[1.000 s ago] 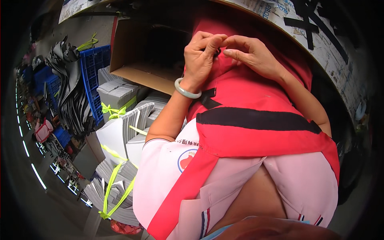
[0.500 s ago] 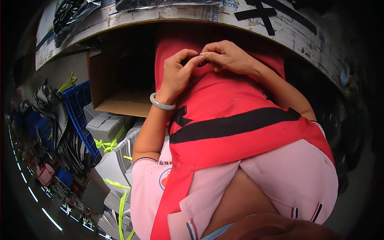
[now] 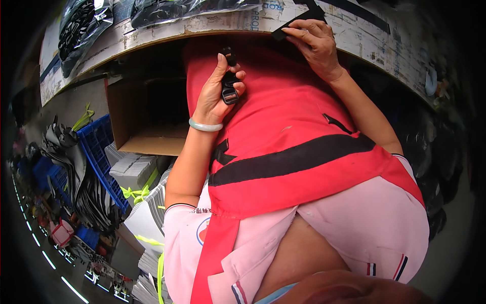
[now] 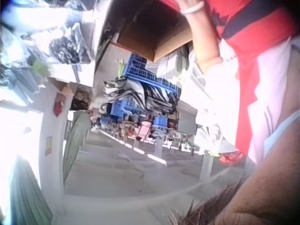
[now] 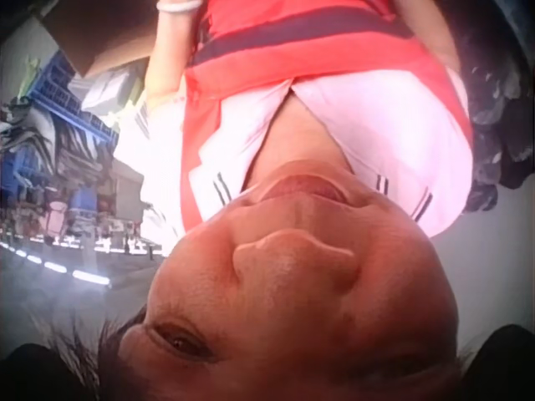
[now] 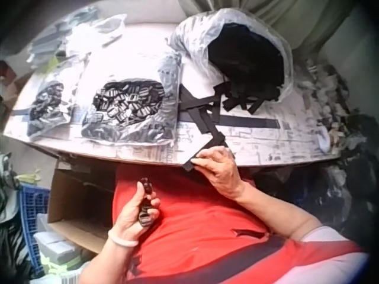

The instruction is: The person repeatedly picks up plastic buckles and straps, threads each strap through a buckle slot, and folds the strap by hand.

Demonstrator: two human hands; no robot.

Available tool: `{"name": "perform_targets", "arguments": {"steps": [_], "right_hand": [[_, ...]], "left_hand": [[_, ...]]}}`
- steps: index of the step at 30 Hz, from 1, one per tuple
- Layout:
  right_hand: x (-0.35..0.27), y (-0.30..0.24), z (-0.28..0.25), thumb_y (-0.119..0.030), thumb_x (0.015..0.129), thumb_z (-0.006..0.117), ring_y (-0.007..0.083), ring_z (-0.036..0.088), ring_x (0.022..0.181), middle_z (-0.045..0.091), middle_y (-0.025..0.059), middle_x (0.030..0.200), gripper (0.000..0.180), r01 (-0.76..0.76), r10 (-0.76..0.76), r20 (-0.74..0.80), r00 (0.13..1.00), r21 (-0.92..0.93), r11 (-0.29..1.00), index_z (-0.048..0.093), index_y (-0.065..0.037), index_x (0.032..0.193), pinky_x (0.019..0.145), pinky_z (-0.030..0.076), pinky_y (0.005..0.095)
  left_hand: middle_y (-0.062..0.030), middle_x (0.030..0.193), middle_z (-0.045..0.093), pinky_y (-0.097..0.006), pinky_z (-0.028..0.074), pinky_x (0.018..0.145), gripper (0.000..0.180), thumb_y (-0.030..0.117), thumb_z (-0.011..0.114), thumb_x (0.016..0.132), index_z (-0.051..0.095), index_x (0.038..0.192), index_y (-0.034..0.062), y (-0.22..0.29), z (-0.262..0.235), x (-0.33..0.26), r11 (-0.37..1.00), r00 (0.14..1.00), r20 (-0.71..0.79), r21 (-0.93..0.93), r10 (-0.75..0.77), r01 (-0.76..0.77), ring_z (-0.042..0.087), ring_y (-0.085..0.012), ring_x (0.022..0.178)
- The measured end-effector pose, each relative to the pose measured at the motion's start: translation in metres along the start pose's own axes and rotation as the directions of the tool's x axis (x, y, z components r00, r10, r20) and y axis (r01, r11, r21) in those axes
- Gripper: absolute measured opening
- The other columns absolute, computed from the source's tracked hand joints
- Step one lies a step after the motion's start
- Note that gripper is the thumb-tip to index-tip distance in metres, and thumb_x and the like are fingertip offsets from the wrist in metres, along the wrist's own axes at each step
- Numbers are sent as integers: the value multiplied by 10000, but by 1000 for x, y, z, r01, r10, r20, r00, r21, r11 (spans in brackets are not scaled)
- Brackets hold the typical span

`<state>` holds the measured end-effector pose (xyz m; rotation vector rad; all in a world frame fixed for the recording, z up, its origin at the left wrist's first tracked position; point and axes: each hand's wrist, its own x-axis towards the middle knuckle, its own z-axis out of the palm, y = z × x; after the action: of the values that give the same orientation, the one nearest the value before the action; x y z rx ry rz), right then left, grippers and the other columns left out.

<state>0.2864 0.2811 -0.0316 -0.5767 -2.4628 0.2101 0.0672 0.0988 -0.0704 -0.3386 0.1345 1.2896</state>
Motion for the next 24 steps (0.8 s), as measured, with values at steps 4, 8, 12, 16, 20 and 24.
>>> {"name": "perform_targets", "arguments": {"steps": [4, 8, 12, 16, 20, 24], "right_hand": [[34, -21, -15, -50, 793, 718, 189, 595, 946, 679, 8, 968, 217, 62, -57, -76, 995, 71, 996, 698, -103, 1002, 864, 422, 302], [46, -66, -19, -86, 838, 694, 182, 629, 772, 661, 51, 846, 138, 72, -21, -126, 992, 424, 903, 662, -47, 968, 707, 490, 300], [38, -80, -12, -143, 942, 608, 28, 541, 703, 629, -14, 777, 143, -545, 302, 454, 838, 690, 476, 639, -3, 954, 610, 455, 215], [31, -81, -10, -212, 937, 610, -14, 436, 581, 545, -64, 683, 172, -833, 352, 755, 553, 513, 208, 626, -41, 925, 504, 322, 160], [22, -75, 1, -198, 904, 622, 20, 511, 588, 596, -29, 690, 180, -877, 341, 809, 478, 461, 136, 650, -20, 910, 509, 386, 183], [23, -79, 0, -208, 906, 629, 23, 515, 572, 585, -32, 680, 181, -878, 353, 820, 450, 478, 8, 647, -28, 911, 495, 396, 181]], "left_hand": [[-69, 889, 606, -354, 580, 738, 255, 334, 646, 905, 633, 990, 94, -9, 18, 2, 993, 982, -150, -9, 113, -116, 602, -232, 936], [-52, 854, 613, -330, 554, 701, 216, 295, 661, 908, 650, 980, 93, -25, 20, 4, 985, 928, -332, 79, 169, -151, 589, -213, 911], [-18, 765, 583, -206, 436, 536, 169, 213, 693, 895, 660, 960, 60, -23, 23, -1, 871, 931, -220, 464, 290, -162, 571, -122, 703], [37, 691, 581, -176, 373, 506, 129, 107, 709, 872, 693, 944, 2, -31, 31, -2, 342, 789, -75, 923, 609, -177, 494, -32, 572], [59, 681, 587, -180, 353, 511, 99, 70, 721, 846, 710, 900, -13, -33, 24, 0, 143, 729, 65, 965, 682, -220, 461, -6, 590], [65, 680, 573, -192, 354, 511, 105, 60, 722, 837, 707, 912, -13, -30, 22, 1, 55, 706, 124, 973, 697, -225, 460, -16, 592]]}}
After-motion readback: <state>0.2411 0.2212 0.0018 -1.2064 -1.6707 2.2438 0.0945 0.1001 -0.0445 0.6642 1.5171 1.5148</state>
